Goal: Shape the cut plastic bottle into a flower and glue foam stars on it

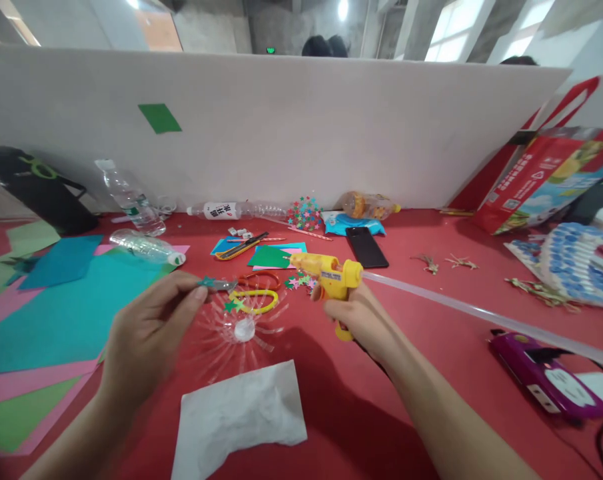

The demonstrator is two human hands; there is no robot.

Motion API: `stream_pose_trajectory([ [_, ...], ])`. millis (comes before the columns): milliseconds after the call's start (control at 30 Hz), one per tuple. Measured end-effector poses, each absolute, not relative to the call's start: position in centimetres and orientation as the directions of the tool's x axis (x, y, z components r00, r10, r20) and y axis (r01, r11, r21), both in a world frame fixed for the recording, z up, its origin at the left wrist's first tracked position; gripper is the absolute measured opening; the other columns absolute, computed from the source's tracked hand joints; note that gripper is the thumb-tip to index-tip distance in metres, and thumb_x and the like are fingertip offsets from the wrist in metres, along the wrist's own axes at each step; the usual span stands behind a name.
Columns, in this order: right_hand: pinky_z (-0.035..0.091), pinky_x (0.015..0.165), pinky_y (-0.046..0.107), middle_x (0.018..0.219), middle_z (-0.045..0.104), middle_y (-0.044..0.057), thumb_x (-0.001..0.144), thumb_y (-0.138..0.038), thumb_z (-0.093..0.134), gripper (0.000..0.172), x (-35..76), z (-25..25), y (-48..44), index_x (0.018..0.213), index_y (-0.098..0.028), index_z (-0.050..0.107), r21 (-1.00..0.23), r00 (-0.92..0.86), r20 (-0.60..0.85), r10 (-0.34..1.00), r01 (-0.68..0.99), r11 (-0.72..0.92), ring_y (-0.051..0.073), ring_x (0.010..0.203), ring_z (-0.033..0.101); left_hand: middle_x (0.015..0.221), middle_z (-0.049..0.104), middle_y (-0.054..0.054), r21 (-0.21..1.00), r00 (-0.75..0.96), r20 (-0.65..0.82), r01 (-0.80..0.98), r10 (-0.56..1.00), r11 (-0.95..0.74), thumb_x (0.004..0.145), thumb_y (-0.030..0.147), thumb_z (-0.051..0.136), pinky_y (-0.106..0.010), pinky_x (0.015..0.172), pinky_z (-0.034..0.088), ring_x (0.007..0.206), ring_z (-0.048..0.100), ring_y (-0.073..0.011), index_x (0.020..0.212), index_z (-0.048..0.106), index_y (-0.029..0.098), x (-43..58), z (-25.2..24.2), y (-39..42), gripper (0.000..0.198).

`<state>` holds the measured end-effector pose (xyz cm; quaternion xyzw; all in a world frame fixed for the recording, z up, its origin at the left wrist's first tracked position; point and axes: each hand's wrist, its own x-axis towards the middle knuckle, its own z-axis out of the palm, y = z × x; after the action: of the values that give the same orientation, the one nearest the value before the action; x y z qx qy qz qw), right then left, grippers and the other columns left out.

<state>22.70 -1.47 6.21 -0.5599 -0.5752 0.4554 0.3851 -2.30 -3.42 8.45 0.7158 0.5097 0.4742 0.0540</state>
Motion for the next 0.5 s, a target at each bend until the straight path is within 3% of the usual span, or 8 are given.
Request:
stream_pose_trajectory([
  [100,0.041,0.051,0.024,0.067,0.061,0.001,0.070,-0.030,0.058,0.017,24.2,4.9,-0.5,0.081,-0.016,0.061,-0.928,-0.079,-0.116,0.990,0.363,-0.080,0.012,0.058,0.053,0.063,0.055,0.004,0.673,-0.039,0.541,0.618,0.840,-0.405,0.087,0.027,0.053,-0.024,0.052,0.039,0.056,0.049,-0.0122,0.072,0.060,0.023,-2.4,9.1,-3.2,0.017],
  [200,0.046,0.055,0.025,0.065,0.062,0.003,0.086,-0.037,0.051,0.027,25.3,3.0,-0.1,0.074,-0.015,0.061,-0.864,-0.104,-0.185,0.977,0.490,-0.112,0.013,0.059,0.058,0.060,0.053,0.004,0.717,-0.053,0.497,0.587,0.866,-0.376,0.085,0.029,0.055,-0.024,0.049,0.037,0.053,0.046,-0.0121,0.071,0.061,0.023,-2.5,9.6,-3.2,0.017],
  [400,0.050,0.063,0.026,0.074,0.061,-0.002,0.095,-0.045,0.052,0.033,26.5,0.4,-1.2,0.081,-0.016,0.061,-0.590,-0.092,-0.218,0.972,0.806,-0.056,0.009,0.064,0.057,0.066,0.061,0.001,0.743,0.000,0.411,0.579,0.912,-0.335,0.082,0.033,0.059,-0.024,0.056,0.041,0.062,0.054,-0.0145,0.071,0.064,0.022,-3.2,9.0,-3.5,0.016],
  [500,0.046,0.058,0.025,0.064,0.056,-0.004,0.092,-0.044,0.057,0.035,26.2,0.4,-1.6,0.072,-0.016,0.059,-0.469,-0.102,-0.194,0.976,0.883,-0.001,0.009,0.056,0.051,0.059,0.057,0.002,0.808,0.048,0.274,0.531,0.960,-0.257,0.082,0.038,0.060,-0.023,0.048,0.035,0.052,0.047,-0.0125,0.069,0.063,0.021,-3.4,8.7,-3.5,0.021],
])
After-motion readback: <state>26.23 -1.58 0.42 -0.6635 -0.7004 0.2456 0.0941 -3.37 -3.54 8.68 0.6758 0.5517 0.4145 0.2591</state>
